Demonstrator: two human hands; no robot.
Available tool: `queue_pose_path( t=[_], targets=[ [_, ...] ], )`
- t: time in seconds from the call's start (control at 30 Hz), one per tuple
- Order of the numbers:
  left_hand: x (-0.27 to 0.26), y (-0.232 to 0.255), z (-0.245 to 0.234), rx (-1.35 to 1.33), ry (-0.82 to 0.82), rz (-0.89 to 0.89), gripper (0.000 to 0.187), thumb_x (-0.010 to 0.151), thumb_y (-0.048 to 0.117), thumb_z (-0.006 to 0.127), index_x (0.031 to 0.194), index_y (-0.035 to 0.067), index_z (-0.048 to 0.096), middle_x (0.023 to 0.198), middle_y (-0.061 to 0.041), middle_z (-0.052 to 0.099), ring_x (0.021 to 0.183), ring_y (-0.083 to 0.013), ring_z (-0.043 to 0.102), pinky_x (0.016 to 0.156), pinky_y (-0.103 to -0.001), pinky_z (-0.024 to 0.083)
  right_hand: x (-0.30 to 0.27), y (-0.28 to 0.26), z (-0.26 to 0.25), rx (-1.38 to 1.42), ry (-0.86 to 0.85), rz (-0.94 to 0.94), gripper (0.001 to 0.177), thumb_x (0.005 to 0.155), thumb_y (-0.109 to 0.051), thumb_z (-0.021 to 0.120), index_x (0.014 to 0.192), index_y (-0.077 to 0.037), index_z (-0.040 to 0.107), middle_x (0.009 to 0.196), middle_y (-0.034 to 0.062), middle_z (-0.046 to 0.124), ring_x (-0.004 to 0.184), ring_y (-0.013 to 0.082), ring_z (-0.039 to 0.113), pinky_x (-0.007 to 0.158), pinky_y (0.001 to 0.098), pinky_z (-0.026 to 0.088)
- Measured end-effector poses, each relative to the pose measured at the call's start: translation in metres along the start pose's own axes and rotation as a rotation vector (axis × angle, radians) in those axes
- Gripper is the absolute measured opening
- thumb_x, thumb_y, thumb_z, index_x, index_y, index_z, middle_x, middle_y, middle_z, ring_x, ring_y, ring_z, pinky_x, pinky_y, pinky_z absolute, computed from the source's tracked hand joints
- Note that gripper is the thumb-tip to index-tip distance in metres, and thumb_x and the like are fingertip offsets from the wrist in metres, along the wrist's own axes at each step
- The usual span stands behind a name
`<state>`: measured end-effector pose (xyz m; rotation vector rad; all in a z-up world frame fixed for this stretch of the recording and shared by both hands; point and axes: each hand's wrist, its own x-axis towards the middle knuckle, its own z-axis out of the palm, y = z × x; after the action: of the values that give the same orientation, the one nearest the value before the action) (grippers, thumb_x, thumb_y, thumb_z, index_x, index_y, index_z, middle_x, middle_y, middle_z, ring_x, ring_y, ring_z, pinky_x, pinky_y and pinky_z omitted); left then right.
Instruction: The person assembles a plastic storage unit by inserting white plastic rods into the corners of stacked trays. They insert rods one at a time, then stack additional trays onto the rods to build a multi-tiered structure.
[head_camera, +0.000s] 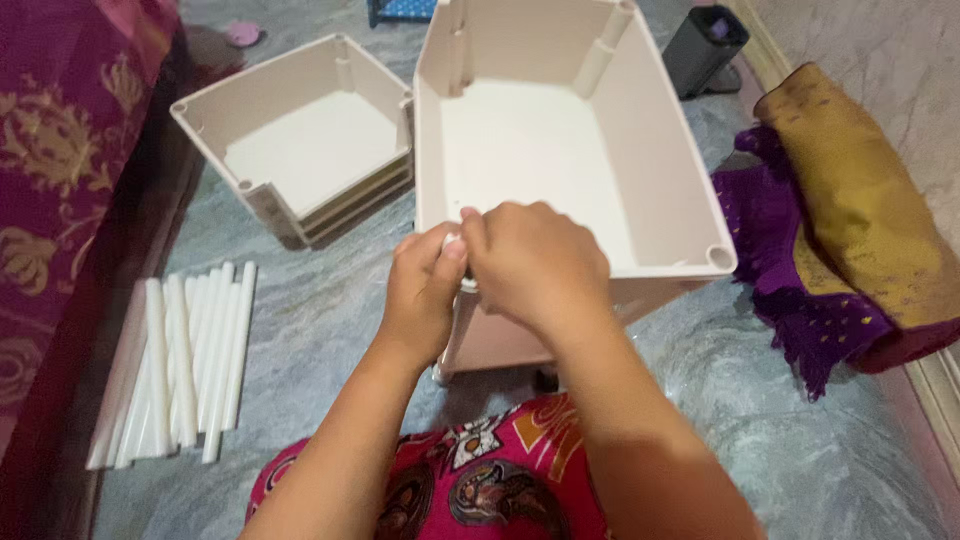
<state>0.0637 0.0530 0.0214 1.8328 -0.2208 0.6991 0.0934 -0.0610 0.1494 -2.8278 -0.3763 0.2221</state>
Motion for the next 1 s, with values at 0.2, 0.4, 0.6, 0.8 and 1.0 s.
queue_pose_path(
  t=[0.2, 0.4, 0.6, 0.8, 1.0],
  targets=[
    [-0.001, 0.007, -0.002, -0.124, -0.022, -0.157, 0.048, 0.103, 0.043, 0.041, 0.086, 0.002, 0.057, 0.071, -0.012, 0.055, 0.070, -0.0218, 0.053, 0.066, -0.039, 0.044, -0.002, 0.004, 0.009, -0.004, 0.058, -0.043, 0.054, 0.098, -0.047, 0.043, 0.089, -0.009, 0.079, 0.091, 0.0222, 0.074, 0.088, 0.0438, 0.071, 0.084, 0.0537, 0.054],
    [0.005, 0.006, -0.003, -0.015, -0.028, -0.237, 0.043, 0.103, 0.041, 0.038, 0.093, 0.004, 0.059, 0.076, -0.010, 0.057, 0.072, -0.0216, 0.057, 0.070, -0.038, 0.046, 0.008, 0.012, 0.013, 0.155, 0.254, -0.188, 0.045, 0.090, -0.048, 0.053, 0.093, -0.013, 0.080, 0.091, 0.0180, 0.074, 0.078, 0.0397, 0.070, 0.071, 0.0514, 0.054],
    [0.001, -0.016, 0.003, -0.068, 0.002, -0.145, 0.045, 0.107, 0.041, 0.038, 0.093, 0.003, 0.059, 0.082, -0.013, 0.059, 0.080, -0.0239, 0.059, 0.077, -0.038, 0.048, 0.025, 0.018, -0.026, 1.401, 0.254, -0.567, 0.051, 0.108, -0.038, 0.049, 0.063, -0.013, 0.049, 0.052, 0.0005, 0.043, 0.039, 0.0100, 0.039, 0.035, 0.0274, 0.029],
    [0.004, -0.030, 0.016, -0.069, 0.094, -0.234, 0.045, 0.108, 0.037, 0.038, 0.100, 0.001, 0.063, 0.088, -0.016, 0.066, 0.080, -0.0272, 0.059, 0.081, -0.038, 0.050, 0.008, -0.005, 0.017, 1.700, 0.135, -0.482, 0.051, 0.108, -0.034, 0.046, 0.061, -0.015, 0.037, 0.049, -0.0021, 0.031, 0.036, 0.0110, 0.025, 0.035, 0.0310, 0.019],
    [0.004, -0.027, 0.014, -0.012, 0.111, -0.201, 0.047, 0.108, 0.037, 0.038, 0.096, -0.001, 0.063, 0.086, -0.022, 0.065, 0.079, -0.0323, 0.060, 0.079, -0.041, 0.050, 0.028, -0.002, -0.004, 1.820, 0.026, -0.563, 0.057, 0.109, -0.036, 0.049, 0.057, -0.017, 0.033, 0.045, -0.0034, 0.029, 0.033, 0.0094, 0.024, 0.033, 0.0280, 0.017]
  ],
)
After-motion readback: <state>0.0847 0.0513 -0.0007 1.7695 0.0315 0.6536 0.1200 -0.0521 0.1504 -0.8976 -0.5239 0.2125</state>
